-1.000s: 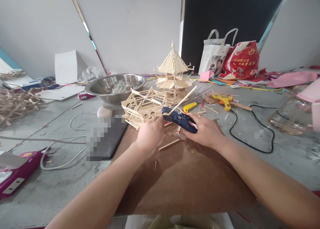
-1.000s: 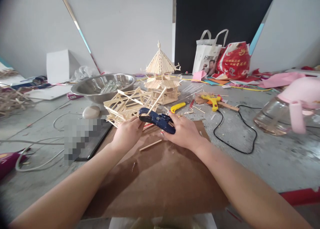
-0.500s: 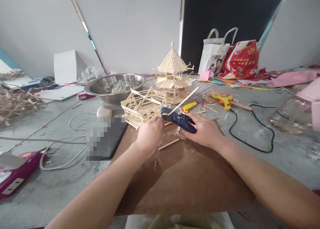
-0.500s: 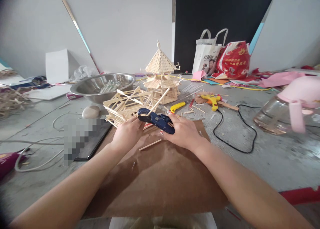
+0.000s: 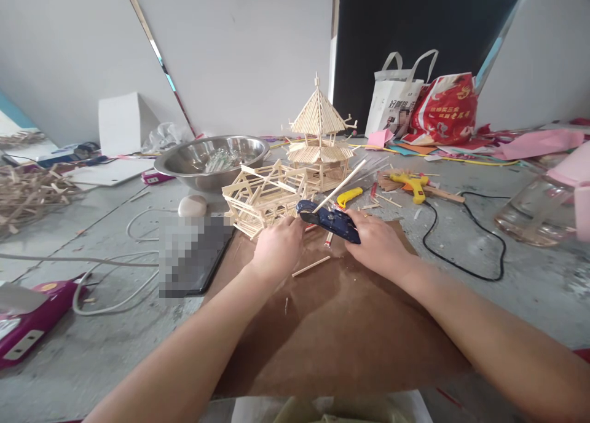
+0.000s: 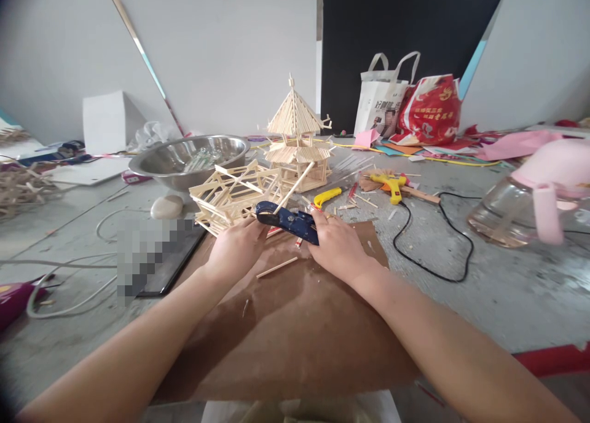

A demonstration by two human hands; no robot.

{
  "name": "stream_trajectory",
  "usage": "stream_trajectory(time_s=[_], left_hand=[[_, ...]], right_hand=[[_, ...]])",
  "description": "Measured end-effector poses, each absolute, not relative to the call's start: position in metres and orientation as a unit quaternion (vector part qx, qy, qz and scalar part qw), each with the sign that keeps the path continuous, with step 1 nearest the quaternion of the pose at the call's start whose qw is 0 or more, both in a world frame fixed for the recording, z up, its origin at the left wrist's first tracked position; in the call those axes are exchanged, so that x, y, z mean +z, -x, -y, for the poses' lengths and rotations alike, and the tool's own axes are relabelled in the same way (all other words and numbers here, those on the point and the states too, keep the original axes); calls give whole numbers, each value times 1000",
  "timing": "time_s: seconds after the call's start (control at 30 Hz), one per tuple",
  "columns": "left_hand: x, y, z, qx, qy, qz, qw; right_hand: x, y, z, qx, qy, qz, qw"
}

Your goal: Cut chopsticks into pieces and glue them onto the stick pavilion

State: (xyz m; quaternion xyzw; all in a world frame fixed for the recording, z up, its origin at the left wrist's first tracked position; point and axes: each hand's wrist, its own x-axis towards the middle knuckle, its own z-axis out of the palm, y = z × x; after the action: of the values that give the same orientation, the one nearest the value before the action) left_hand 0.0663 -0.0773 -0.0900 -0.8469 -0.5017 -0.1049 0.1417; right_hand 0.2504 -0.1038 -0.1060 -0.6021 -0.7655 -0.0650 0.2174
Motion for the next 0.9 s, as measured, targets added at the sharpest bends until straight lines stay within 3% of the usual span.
stream_trajectory(time_s=[0.9], left_hand=[[-92, -82, 84, -122, 830, 545, -7]], right_hand=[[-99, -257, 99, -36, 665, 736, 122]])
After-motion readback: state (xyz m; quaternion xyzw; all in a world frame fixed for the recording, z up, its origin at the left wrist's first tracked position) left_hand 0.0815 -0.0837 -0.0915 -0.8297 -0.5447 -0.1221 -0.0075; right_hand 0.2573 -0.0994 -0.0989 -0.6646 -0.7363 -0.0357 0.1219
